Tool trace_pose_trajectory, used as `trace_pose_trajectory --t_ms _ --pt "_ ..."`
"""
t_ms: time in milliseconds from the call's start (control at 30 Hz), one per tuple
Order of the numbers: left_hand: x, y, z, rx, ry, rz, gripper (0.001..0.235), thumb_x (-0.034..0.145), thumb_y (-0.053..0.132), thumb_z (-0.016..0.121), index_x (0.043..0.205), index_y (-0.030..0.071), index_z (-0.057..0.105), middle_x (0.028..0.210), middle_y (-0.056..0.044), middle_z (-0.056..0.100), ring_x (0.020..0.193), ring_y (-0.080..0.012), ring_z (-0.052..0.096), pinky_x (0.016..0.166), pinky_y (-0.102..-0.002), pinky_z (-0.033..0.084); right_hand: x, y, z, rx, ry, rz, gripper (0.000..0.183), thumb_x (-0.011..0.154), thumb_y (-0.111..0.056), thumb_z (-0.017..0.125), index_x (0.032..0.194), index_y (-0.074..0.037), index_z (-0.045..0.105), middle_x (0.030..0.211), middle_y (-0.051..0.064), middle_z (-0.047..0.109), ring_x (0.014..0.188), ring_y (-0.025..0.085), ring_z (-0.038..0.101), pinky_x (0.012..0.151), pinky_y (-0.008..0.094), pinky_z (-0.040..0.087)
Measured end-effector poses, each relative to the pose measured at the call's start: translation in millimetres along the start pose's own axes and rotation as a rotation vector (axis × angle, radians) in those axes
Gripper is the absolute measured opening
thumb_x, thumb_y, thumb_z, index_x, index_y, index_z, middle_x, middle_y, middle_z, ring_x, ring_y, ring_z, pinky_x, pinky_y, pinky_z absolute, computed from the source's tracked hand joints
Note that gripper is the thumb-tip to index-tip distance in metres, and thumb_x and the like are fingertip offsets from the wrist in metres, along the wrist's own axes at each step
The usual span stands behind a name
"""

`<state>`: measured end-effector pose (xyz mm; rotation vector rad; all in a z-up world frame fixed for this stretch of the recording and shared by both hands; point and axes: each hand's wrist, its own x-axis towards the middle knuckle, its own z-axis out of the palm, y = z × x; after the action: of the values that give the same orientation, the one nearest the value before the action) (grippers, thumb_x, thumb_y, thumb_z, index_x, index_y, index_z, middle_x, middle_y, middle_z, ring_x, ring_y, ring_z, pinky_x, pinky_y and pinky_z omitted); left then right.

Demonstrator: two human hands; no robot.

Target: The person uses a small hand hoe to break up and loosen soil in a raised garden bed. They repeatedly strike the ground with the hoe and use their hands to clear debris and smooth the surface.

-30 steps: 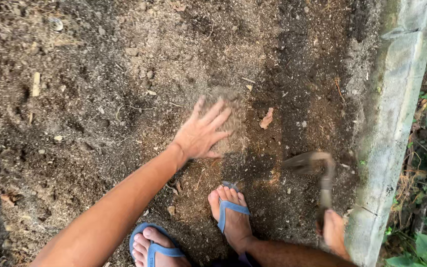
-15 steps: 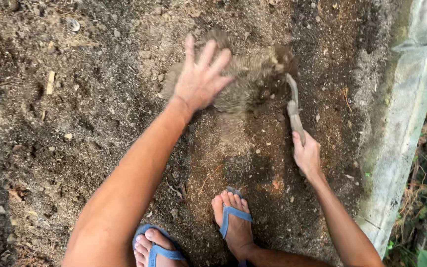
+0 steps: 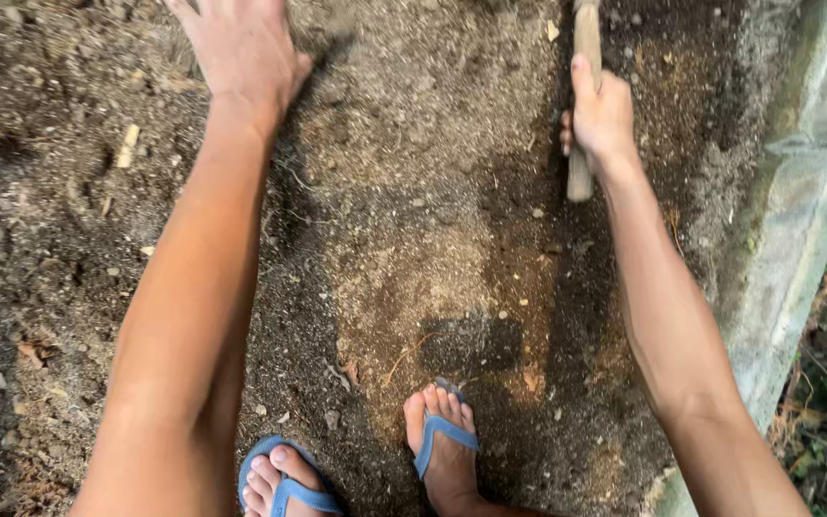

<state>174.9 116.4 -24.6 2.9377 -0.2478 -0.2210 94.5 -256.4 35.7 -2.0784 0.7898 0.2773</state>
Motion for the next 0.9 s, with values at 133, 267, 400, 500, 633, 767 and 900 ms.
trace_pose_trajectory --t_ms 133,267,400,500,633,767,900 --pt "-45 26 -16 -0.045 -0.091 0.065 0.103 0.095 0.091 0.021 0.169 0.018 0.018 0.174 -0.009 0.0 0.16 -0.0346 0.002 0.125 -0.071 0.013 11 -51 32 0.04 -0.041 -0.146 0.024 0.108 -0.033 0.051 0.101 -0.01 0.056 0.064 -0.007 0.053 0.047 0.006 0.052 0.039 0.025 0.049" --pt "-94 55 -5 -0.081 -0.218 0.26 0.107 0.087 0.092 0.021 0.167 0.021 0.016 0.171 -0.01 -0.004 0.156 -0.0383 -0.002 0.121 -0.069 0.012 -10 -41 60 -0.066 -0.254 -0.183 0.028 0.107 -0.035 0.05 0.104 -0.008 0.056 0.059 -0.005 0.05 0.043 0.008 0.049 0.036 0.026 0.044" --pt "-122 64 13 -0.108 -0.171 0.295 0.108 0.09 0.088 0.026 0.166 0.012 0.018 0.169 -0.02 -0.008 0.156 -0.0422 -0.003 0.125 -0.065 0.012 -20 7 31 -0.214 -0.318 -0.213 0.034 0.105 -0.036 0.058 0.104 -0.002 0.059 0.061 -0.002 0.052 0.045 0.009 0.05 0.038 0.027 0.043" --pt "-128 74 23 -0.206 0.024 0.132 0.107 0.101 0.08 0.033 0.169 0.0 0.016 0.17 -0.026 -0.009 0.159 -0.0423 -0.003 0.129 -0.063 0.013 -18 50 -18 -0.449 -0.285 -0.224 0.041 0.099 -0.039 0.066 0.116 -0.001 0.065 0.072 0.01 0.064 0.055 0.018 0.06 0.048 0.034 0.05" --pt "-125 107 28 -0.227 -0.042 0.124 0.104 0.1 0.076 0.039 0.164 0.0 0.009 0.169 -0.025 0.0 0.157 -0.0405 0.001 0.126 -0.063 0.013 -28 123 -83 -0.69 -0.189 -0.534 0.045 0.096 -0.037 0.076 0.122 -0.001 0.071 0.098 0.017 0.074 0.085 0.025 0.072 0.075 0.041 0.056" --pt "-133 147 25 -0.242 -0.177 0.31 0.106 0.093 0.075 0.041 0.162 0.005 0.003 0.169 -0.023 0.006 0.156 -0.0373 0.003 0.122 -0.06 0.015 -67 205 -130 -0.678 -0.105 -0.436 0.045 0.094 -0.035 0.074 0.126 -0.003 0.07 0.098 0.016 0.074 0.083 0.024 0.071 0.077 0.039 0.057" --pt "-144 181 23 -0.29 -0.31 0.526 0.111 0.088 0.08 0.042 0.161 0.008 0.0 0.167 -0.022 0.006 0.155 -0.0355 0.004 0.123 -0.059 0.016 -131 264 -167 -0.736 0.019 -0.061 0.035 0.091 -0.03 0.074 0.118 -0.008 0.073 0.074 0.011 0.071 0.058 0.018 0.062 0.055 0.036 0.052"
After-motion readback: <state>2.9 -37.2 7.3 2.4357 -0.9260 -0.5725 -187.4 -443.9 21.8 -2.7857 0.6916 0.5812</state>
